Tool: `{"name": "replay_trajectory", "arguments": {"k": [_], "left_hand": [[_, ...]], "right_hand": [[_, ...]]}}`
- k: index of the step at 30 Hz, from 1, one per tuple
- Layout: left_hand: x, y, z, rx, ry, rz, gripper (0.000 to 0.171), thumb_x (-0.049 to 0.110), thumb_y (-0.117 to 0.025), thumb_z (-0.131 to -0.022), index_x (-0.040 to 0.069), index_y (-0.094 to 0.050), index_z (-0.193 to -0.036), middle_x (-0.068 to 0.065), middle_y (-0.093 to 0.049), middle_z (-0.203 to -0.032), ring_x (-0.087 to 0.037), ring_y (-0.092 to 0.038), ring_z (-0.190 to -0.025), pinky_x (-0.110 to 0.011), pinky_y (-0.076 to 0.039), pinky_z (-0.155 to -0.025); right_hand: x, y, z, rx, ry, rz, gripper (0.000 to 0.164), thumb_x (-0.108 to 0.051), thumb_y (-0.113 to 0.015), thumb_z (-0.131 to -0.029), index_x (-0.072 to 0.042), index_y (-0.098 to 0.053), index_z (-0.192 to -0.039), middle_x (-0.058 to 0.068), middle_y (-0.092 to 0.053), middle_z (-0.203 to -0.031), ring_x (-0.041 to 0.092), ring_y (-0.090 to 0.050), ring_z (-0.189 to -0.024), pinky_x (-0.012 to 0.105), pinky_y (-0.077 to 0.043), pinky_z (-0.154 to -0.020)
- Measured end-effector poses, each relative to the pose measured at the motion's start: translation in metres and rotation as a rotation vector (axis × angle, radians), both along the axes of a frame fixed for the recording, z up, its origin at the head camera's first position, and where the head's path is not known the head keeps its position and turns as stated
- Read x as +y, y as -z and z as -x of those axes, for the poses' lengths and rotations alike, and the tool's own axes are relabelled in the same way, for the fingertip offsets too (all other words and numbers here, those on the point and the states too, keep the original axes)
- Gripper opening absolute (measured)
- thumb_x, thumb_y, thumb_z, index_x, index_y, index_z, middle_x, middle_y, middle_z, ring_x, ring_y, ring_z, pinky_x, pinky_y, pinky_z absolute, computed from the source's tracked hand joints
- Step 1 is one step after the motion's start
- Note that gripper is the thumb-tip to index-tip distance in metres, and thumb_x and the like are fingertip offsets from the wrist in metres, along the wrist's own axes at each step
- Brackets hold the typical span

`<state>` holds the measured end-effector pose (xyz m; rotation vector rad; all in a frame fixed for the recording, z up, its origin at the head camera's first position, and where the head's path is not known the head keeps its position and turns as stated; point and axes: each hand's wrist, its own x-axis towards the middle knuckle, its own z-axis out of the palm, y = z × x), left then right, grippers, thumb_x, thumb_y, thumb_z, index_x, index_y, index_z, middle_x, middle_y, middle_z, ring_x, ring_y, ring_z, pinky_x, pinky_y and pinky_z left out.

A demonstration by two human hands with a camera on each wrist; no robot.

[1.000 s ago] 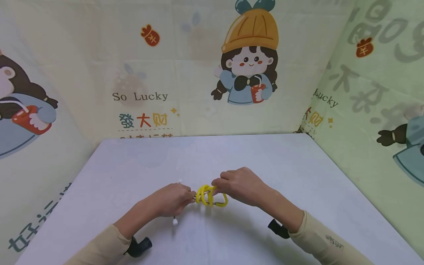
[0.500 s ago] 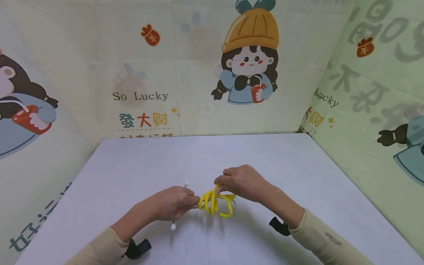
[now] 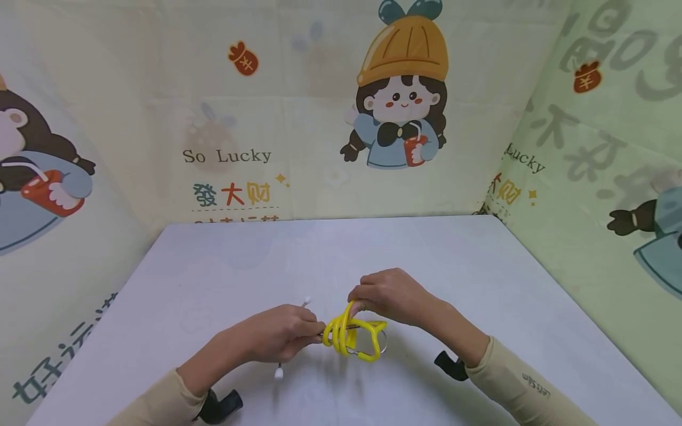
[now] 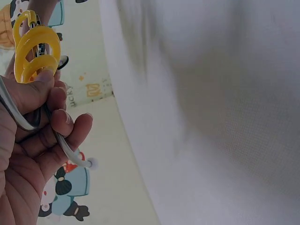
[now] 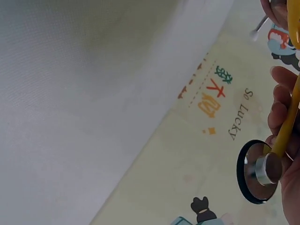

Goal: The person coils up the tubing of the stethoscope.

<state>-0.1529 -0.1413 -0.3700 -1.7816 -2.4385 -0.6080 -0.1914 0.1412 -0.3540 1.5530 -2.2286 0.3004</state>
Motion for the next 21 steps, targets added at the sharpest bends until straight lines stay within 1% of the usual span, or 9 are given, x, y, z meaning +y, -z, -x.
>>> {"name": "replay_trajectory", "arguments": {"k": [4,9,12,15,17,19,21], "left_hand": [[-0.001,0.002,0.000,-0.030,0.022,-0.042,0.012,0.002,-0.073,-0.093,0.004,-0.074,-0.105,0.000,-0.071,-0.086,0.003,-0.049,-0.073,-0.006,-0.045,-0.070],[-0.003,0.003,0.000,-0.087,0.043,-0.104,0.017,0.001,-0.072,-0.094,0.004,-0.074,-0.110,-0.001,-0.074,-0.093,0.001,-0.056,-0.078,-0.009,-0.049,-0.074],[-0.003,0.002,0.000,-0.138,0.031,-0.119,0.016,0.003,-0.070,-0.096,0.007,-0.074,-0.110,0.000,-0.075,-0.094,0.001,-0.056,-0.079,-0.013,-0.052,-0.079],[-0.004,0.001,-0.001,-0.180,0.007,-0.131,0.013,0.005,-0.069,-0.097,0.008,-0.073,-0.110,0.000,-0.075,-0.094,0.000,-0.057,-0.080,-0.016,-0.054,-0.081],[-0.004,0.000,-0.002,-0.209,-0.013,-0.138,0.015,0.004,-0.069,-0.097,0.008,-0.073,-0.111,-0.001,-0.075,-0.096,0.000,-0.058,-0.081,-0.017,-0.055,-0.080],[-0.004,0.000,-0.002,-0.226,-0.028,-0.145,0.016,0.002,-0.069,-0.096,0.007,-0.073,-0.111,-0.002,-0.075,-0.095,0.000,-0.057,-0.080,-0.017,-0.054,-0.076],[-0.004,0.000,-0.003,-0.245,-0.041,-0.138,0.019,0.001,-0.069,-0.096,0.006,-0.073,-0.114,-0.002,-0.074,-0.095,0.000,-0.055,-0.079,-0.016,-0.054,-0.073]], "right_hand": [[0.002,0.004,0.000,-0.054,0.006,0.017,0.020,-0.037,-0.074,-0.092,-0.018,-0.077,-0.097,-0.011,-0.067,-0.081,0.002,-0.056,-0.066,0.013,-0.046,-0.063],[0.007,0.010,-0.002,-0.192,0.031,0.032,0.024,-0.037,-0.064,-0.100,-0.017,-0.076,-0.103,-0.010,-0.070,-0.091,0.005,-0.061,-0.077,0.019,-0.051,-0.072],[0.008,0.013,-0.004,-0.271,0.048,0.030,0.026,-0.036,-0.060,-0.103,-0.016,-0.075,-0.108,-0.009,-0.072,-0.097,0.007,-0.064,-0.084,0.023,-0.054,-0.077],[0.009,0.017,-0.006,-0.358,0.068,0.040,0.019,-0.025,-0.063,-0.102,-0.013,-0.073,-0.112,-0.006,-0.073,-0.102,0.009,-0.067,-0.091,0.026,-0.056,-0.083],[0.009,0.020,-0.008,-0.420,0.078,0.057,0.017,-0.015,-0.066,-0.100,-0.010,-0.073,-0.114,-0.004,-0.074,-0.106,0.011,-0.069,-0.096,0.028,-0.057,-0.088],[0.009,0.022,-0.010,-0.473,0.094,0.073,0.020,-0.007,-0.069,-0.096,-0.008,-0.073,-0.116,-0.002,-0.074,-0.110,0.013,-0.070,-0.101,0.030,-0.057,-0.091],[0.009,0.023,-0.011,-0.511,0.107,0.083,0.023,-0.003,-0.071,-0.095,-0.006,-0.073,-0.117,0.000,-0.075,-0.111,0.015,-0.071,-0.103,0.030,-0.057,-0.093]]}}
